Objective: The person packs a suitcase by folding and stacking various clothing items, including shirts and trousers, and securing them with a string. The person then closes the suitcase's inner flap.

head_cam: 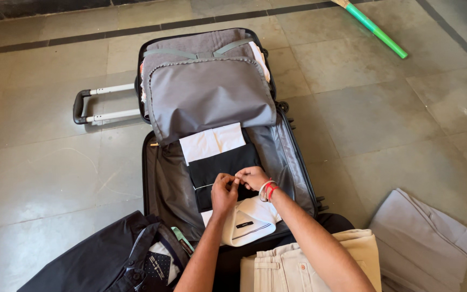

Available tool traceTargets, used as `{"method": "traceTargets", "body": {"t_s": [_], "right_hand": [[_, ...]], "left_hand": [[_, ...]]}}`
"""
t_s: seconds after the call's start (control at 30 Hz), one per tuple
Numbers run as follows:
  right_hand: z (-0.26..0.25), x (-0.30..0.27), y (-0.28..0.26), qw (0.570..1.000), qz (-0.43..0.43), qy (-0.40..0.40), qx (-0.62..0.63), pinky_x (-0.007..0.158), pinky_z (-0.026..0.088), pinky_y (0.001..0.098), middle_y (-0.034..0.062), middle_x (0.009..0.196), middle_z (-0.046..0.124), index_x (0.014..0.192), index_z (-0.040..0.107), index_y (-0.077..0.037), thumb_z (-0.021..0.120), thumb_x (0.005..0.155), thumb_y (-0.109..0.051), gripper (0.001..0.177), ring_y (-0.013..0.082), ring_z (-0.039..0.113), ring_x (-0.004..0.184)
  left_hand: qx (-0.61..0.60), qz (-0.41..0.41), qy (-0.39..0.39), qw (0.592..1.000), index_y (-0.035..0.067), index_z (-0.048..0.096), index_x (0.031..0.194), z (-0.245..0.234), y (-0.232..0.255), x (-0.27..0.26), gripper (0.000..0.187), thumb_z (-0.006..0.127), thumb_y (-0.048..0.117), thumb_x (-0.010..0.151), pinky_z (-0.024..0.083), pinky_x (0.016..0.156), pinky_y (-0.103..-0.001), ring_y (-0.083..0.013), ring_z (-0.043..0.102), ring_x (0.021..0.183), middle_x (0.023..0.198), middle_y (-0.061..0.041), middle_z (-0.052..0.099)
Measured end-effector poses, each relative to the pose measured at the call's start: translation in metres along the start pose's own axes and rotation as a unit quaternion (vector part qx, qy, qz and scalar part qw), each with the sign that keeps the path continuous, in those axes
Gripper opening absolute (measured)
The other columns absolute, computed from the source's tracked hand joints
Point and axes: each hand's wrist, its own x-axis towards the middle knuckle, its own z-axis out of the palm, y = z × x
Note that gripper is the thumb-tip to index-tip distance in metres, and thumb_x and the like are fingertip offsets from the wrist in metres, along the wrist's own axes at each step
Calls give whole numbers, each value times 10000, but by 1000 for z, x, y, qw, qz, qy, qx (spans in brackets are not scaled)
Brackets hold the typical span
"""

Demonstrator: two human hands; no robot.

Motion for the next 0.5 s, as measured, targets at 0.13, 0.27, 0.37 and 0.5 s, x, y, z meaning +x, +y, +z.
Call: {"method": "traceTargets", "body": {"t_s": [0.13, 0.27, 0.37, 0.5], "right_hand": [[-8, -2, -4, 994, -43, -33, -95, 457, 425, 234, 9, 704, 663, 1014, 767, -44, 649, 985, -134, 152, 55, 532, 498], [-12, -7, -9, 988, -77, -16, -136, 450, 426, 244, 22, 701, 668, 972, 752, 1, 658, 972, -116, 151, 63, 534, 491], [-12, -3, -3, 990, -64, 12, -129, 449, 427, 247, 26, 692, 663, 971, 755, -3, 659, 976, -144, 170, 68, 532, 483], [-19, 12, 11, 997, -32, 23, -73, 455, 429, 246, 20, 708, 661, 999, 759, -25, 634, 993, -186, 204, 75, 530, 480]], "left_hand": [[39, -7, 11, 999, 34, 741, 906, 9, -16, 15, 170, 742, 204, 907, 537, 662, -375, -253, 699, 715, 854, -120, 714], [34, -91, -16, 995, 60, 744, 962, 19, -30, 38, 177, 717, 233, 941, 549, 722, -362, -232, 733, 768, 879, -122, 769], [-3, -95, -1, 995, 70, 713, 1042, 17, -29, 39, 184, 698, 222, 940, 544, 736, -363, -241, 718, 776, 947, -122, 765], [7, -8, 36, 999, 64, 698, 1020, 9, -11, 20, 182, 711, 142, 856, 553, 724, -378, -260, 707, 819, 1008, -100, 701]]}}
